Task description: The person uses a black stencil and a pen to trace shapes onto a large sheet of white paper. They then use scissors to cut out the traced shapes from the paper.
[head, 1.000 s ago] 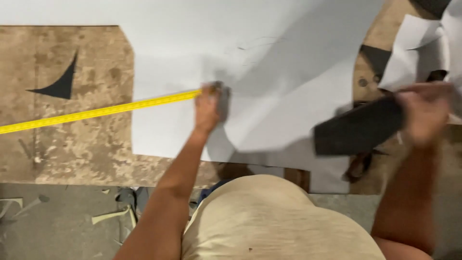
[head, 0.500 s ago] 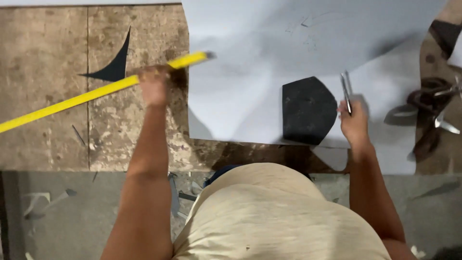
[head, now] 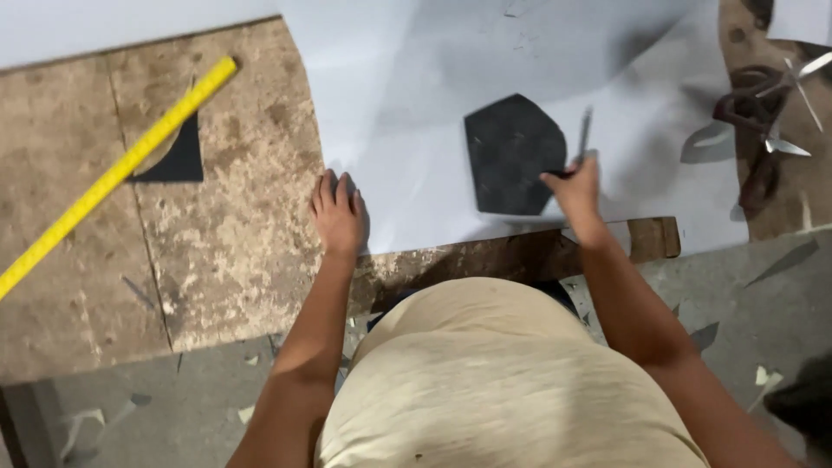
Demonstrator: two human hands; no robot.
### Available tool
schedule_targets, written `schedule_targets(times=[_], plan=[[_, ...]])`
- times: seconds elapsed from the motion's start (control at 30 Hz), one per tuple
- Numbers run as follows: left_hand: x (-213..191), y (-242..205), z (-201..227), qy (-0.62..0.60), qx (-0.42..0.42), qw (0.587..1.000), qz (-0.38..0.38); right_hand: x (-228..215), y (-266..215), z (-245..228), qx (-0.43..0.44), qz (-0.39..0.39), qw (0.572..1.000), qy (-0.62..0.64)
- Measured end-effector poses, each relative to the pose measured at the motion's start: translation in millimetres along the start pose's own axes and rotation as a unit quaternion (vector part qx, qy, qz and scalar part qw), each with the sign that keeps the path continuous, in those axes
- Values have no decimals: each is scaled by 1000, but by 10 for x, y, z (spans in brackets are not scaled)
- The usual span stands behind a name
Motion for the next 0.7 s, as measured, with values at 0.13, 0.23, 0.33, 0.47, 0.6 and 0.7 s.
schedule_targets(times=[0.13,0.23,0.33,0.47,0.6,0.7], plan=[[148,-37,-213,5,-13,998,66,512,-197,-525,-83,-65,994,-30],[251,-42,-375,-95,-73,989,87,838,-390,-1000,-97,-129,985,-60],[201,-130,-352,-163,-161,971,68,1339,-450,-1029,-135,-178,974,-49],[208,-123,-368,-166,-184,967,59,1707,-710,-1171,-156,-260,952,-48],[157,-137,-431,-195,-202,960,12,1611,-855,-1381,-187,-253,945,-93],[183,-107,-524,-203,-155,967,12,1740,-758,-1398,-195,-267,939,-94]])
Point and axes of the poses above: each hand's wrist, its own y-axis towards the middle knuckle, its own x-axis out of the palm, z = x × y, the point moved 4 cm from there along y, towards the middle knuckle, and after that the axes turned 9 degrees about x, right-handed, at the moved point
